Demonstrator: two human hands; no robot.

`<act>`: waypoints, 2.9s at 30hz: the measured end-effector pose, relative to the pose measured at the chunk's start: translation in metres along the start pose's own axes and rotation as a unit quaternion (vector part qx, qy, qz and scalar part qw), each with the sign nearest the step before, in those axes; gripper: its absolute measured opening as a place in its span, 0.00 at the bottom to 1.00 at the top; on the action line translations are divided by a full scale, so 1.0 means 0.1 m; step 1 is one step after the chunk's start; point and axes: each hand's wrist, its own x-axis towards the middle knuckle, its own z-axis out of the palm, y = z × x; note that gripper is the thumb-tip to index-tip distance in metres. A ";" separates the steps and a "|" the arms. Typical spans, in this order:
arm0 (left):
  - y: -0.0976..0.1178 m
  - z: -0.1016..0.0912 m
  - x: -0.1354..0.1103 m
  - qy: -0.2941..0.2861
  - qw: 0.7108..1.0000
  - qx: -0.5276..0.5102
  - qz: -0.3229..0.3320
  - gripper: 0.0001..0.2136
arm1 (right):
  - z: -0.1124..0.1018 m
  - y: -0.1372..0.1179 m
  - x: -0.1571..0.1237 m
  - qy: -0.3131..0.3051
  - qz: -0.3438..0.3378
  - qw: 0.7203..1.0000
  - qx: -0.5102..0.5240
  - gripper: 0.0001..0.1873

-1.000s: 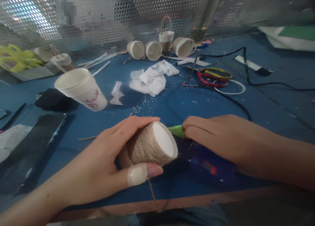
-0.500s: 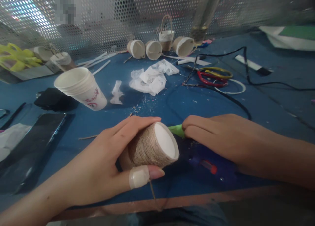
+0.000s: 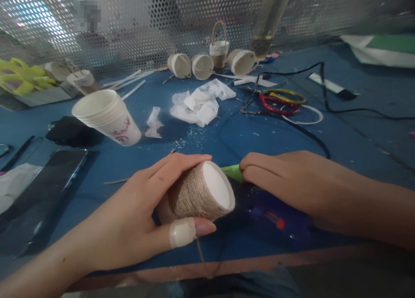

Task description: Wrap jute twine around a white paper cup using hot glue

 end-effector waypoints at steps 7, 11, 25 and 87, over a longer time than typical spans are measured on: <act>-0.02 -0.01 -0.03 -0.001 1.000 0.003 0.004 0.37 | 0.02 -0.01 -0.01 0.012 0.008 1.000 0.006 0.17; -0.03 -0.01 -0.02 -0.002 1.000 0.002 0.009 0.39 | -0.02 -0.02 0.00 0.005 0.003 1.000 0.000 0.18; 0.04 -0.03 0.03 -0.015 1.000 -0.003 -0.006 0.38 | 0.00 -0.02 0.00 0.000 0.008 1.000 -0.009 0.15; 0.00 -0.02 0.03 -0.014 1.000 -0.009 -0.009 0.39 | -0.04 -0.04 0.01 -0.009 0.015 1.000 0.002 0.15</act>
